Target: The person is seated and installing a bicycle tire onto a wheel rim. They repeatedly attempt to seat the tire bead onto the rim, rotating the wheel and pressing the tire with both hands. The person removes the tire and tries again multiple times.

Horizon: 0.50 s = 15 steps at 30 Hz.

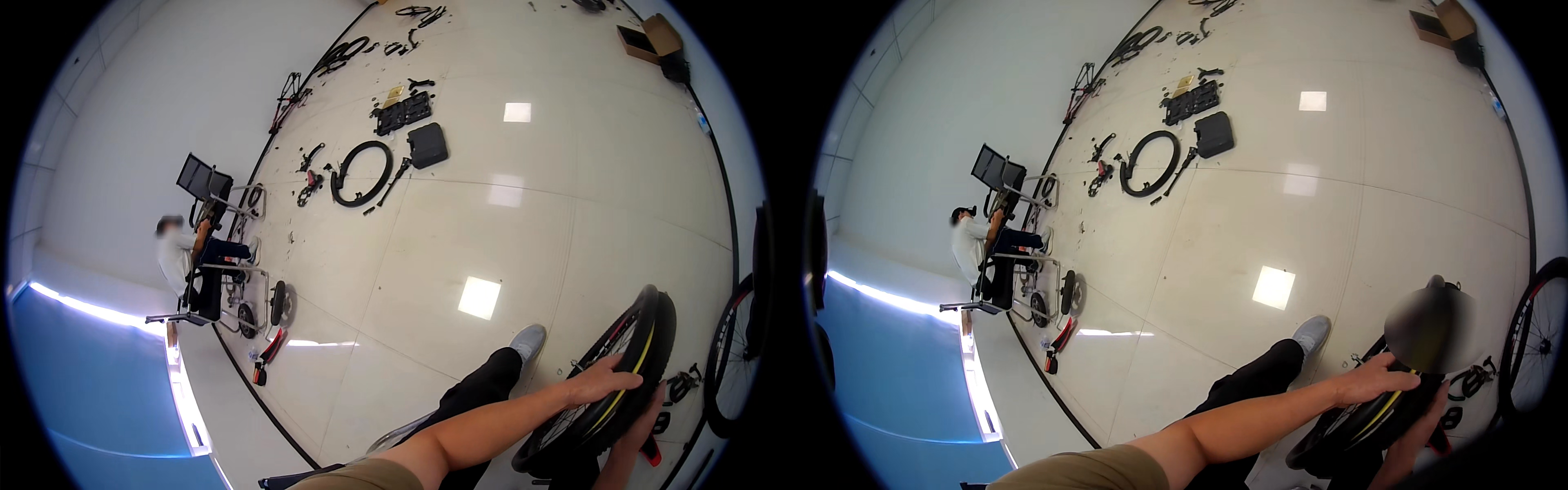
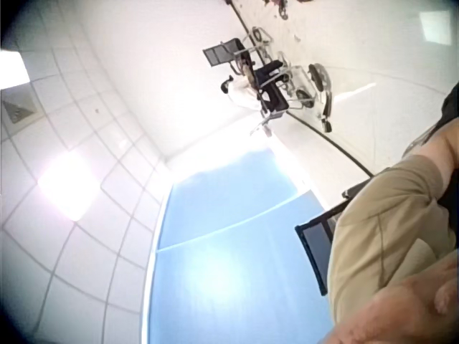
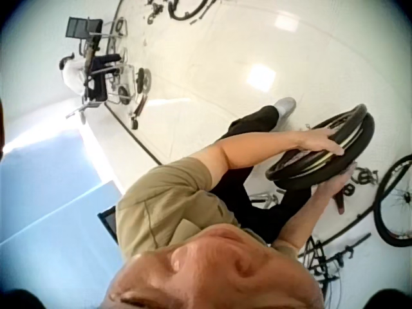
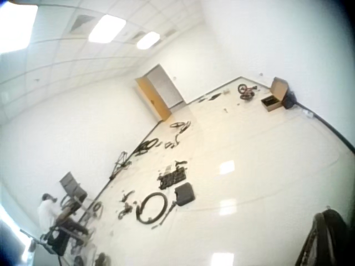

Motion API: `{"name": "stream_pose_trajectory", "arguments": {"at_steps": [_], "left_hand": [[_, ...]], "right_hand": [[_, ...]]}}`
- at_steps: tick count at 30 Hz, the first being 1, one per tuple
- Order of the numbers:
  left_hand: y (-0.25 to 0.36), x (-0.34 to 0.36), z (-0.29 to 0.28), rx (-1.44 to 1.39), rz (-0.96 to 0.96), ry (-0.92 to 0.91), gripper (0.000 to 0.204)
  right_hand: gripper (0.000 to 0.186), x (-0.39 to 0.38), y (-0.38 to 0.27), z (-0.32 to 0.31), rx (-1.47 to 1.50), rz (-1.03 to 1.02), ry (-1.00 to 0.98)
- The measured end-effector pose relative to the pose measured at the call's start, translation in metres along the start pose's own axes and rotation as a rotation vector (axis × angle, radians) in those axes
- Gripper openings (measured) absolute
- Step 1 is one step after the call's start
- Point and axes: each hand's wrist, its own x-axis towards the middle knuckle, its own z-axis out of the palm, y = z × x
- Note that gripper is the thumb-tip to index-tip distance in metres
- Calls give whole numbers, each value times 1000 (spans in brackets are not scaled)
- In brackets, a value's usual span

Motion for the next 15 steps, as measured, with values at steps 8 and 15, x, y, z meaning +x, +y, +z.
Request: {"name": "stream_pose_trajectory", "arguments": {"at_steps": [8, 15], "left_hand": [[0, -1, -2, 79, 74, 18, 57], [2, -8, 9, 49, 63, -46, 55]], "right_hand": [[52, 3, -23, -28, -632, -27, -58], [48, -16, -40, 10, -684, -18, -13]]}}
